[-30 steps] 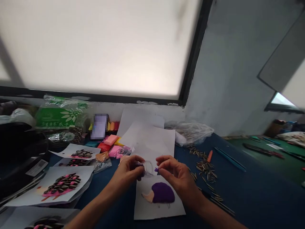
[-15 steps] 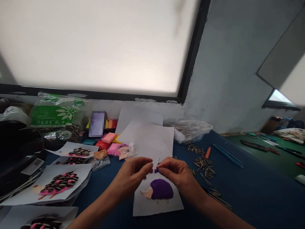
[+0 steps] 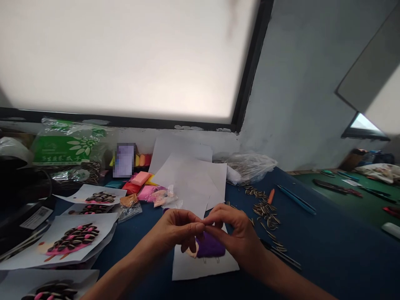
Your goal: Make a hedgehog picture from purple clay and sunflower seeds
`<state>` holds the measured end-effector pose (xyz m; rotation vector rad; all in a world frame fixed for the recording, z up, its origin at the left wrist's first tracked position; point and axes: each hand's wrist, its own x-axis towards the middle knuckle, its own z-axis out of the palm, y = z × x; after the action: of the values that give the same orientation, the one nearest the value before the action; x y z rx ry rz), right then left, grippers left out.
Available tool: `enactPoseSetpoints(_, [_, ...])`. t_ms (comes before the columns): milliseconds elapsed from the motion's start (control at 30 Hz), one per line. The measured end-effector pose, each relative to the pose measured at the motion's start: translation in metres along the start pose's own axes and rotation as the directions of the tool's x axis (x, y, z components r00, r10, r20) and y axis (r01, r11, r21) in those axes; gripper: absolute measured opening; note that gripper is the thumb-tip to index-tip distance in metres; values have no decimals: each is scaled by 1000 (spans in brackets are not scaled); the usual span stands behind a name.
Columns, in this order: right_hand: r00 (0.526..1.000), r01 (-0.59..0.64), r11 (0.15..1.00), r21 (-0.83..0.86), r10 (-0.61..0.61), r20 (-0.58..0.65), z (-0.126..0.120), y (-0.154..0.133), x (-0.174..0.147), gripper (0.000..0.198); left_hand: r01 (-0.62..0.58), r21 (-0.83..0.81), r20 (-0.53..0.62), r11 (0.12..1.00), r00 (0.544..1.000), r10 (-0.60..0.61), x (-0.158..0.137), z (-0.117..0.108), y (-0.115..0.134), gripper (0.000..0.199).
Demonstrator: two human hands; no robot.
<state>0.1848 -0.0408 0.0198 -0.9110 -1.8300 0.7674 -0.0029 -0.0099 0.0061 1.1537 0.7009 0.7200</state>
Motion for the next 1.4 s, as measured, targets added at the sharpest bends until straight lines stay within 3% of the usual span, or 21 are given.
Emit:
enactPoseSetpoints(133, [993, 115, 989, -94, -116, -4, 1, 2, -3, 12, 52, -52, 32, 997, 998, -50, 0, 0, -4, 36])
enactPoseSetpoints(233, [992, 125, 982, -139, -125, 7, 0, 1, -4, 13, 71, -45, 46, 996, 997, -69, -1, -2, -6, 39])
enactPoseSetpoints(567, [977, -194, 980, -49, 198, 81, 3, 0, -2, 9, 65, 156, 5, 986, 998, -66, -1, -5, 1, 42])
enactPoseSetpoints(733, [969, -246, 958, -145, 246, -17, 0, 8, 3, 11, 57, 249, -101, 967, 994, -32, 4, -11, -1, 38])
enactPoseSetpoints(867, [955, -295, 945, -142, 298, -1, -2, 17, 2, 9, 36, 281, -198, 959, 980, 22, 9, -22, -8, 35])
enactPoseSetpoints(1100, [971, -218, 966, -141, 229, 67, 3, 24, -8, 25, 13, 256, -214, 966, 976, 43, 16, -31, -25, 36])
enactPoseSetpoints(1267, [979, -166, 975, -145, 181, 94, 3, 19, -9, 24, 25, 280, -181, 960, 983, 28, 14, -31, -27, 40])
enactPoseSetpoints(1400, [969, -197, 963, -185, 220, 115, 5, 23, -10, 20, 40, 314, -201, 949, 979, 25, 13, -29, -28, 41])
